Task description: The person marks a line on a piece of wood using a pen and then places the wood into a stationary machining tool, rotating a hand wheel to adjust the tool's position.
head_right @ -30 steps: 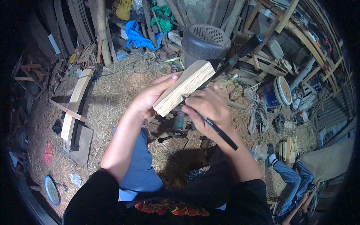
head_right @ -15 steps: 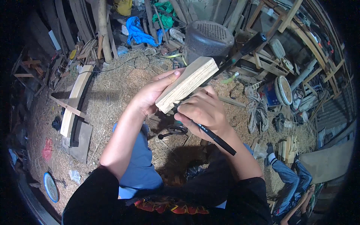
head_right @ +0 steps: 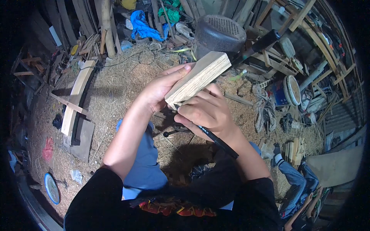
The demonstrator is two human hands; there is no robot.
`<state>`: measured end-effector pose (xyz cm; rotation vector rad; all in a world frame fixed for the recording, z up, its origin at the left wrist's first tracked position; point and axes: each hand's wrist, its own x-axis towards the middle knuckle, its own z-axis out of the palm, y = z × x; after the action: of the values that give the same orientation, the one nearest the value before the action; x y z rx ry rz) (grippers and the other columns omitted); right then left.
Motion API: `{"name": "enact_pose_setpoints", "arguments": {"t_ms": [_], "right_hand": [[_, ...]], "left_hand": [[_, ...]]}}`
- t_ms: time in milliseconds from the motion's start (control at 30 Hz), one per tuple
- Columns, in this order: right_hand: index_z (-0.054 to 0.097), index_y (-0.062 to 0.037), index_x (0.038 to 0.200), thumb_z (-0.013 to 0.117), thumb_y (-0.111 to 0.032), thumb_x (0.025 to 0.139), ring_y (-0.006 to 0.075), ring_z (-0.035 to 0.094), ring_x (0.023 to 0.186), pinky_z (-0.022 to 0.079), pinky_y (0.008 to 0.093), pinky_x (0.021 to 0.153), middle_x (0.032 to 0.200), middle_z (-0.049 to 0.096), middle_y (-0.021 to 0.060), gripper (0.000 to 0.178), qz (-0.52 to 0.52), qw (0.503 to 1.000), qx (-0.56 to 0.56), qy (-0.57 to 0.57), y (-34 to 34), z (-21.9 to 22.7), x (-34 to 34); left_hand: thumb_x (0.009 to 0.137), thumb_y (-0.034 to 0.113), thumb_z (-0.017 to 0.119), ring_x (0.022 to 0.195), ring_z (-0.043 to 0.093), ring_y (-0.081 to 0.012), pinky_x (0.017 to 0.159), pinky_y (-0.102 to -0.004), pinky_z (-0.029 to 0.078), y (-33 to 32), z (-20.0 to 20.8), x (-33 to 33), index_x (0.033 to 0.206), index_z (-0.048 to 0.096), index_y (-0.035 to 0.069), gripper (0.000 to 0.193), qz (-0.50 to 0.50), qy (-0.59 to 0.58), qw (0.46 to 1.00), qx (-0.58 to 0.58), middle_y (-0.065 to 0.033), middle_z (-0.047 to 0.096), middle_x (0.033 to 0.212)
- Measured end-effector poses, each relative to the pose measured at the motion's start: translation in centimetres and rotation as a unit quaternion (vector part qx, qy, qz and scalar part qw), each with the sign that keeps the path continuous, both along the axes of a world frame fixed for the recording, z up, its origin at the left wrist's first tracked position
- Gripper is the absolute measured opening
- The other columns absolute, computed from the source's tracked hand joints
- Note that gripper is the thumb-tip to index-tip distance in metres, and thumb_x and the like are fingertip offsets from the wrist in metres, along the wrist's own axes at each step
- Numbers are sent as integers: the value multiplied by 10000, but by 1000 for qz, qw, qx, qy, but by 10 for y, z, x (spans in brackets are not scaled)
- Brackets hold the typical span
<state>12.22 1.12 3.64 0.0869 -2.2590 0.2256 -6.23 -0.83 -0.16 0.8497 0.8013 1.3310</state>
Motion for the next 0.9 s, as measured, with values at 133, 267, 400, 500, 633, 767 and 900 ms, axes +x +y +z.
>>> {"name": "enact_pose_setpoints", "arguments": {"t_ms": [133,267,400,500,633,767,900], "right_hand": [[608,-93,1013,746,-252,932,272,684,755,475,434,793,825,699,67,226,-5,1000,0,4,-1,0,-1],[604,-99,1022,750,-245,929,272,684,754,475,437,800,828,700,67,227,-9,1000,-6,2,-1,-2,0],[600,-100,1023,751,-236,928,270,683,752,475,436,804,825,697,66,224,-3,1000,0,4,1,-3,-3],[598,-100,1023,750,-229,929,271,684,757,478,441,817,823,695,65,221,-10,1000,-6,-1,0,-3,0],[595,-98,1019,751,-224,928,269,684,760,479,446,834,824,695,62,219,-10,1000,-6,-6,0,-2,1],[593,-96,1010,749,-226,930,265,681,753,478,447,841,823,695,62,218,-5,1000,-2,2,1,-2,-2],[594,-95,1008,746,-228,933,265,678,754,480,447,840,825,694,66,216,-8,1000,-10,-4,0,-2,0]], "left_hand": [[1033,432,593,733,685,-76,488,-211,510,-3,8,4,1406,579,34,545,27,-17,999,-17,-76,729,1034],[1054,368,567,1127,675,-189,931,-316,571,-3,7,-3,1457,513,18,536,-18,4,1000,-25,-146,660,1288],[1057,364,561,1122,677,-187,931,-315,570,-5,9,-3,1454,520,22,525,-16,6,999,-31,-143,663,1284],[1060,359,556,1122,677,-185,933,-317,569,-6,10,-3,1453,523,25,517,-15,8,999,-33,-141,666,1282],[1063,353,552,1124,677,-184,937,-319,568,-5,10,-1,1454,521,21,513,-15,7,999,-31,-141,668,1281],[1045,423,570,856,676,-111,624,-251,520,-1,3,1,1416,563,32,539,-9,-5,1000,-4,-95,704,1098],[1058,367,558,1131,674,-184,939,-319,567,-3,7,-2,1456,513,12,536,-23,4,999,-23,-144,666,1272]]}}
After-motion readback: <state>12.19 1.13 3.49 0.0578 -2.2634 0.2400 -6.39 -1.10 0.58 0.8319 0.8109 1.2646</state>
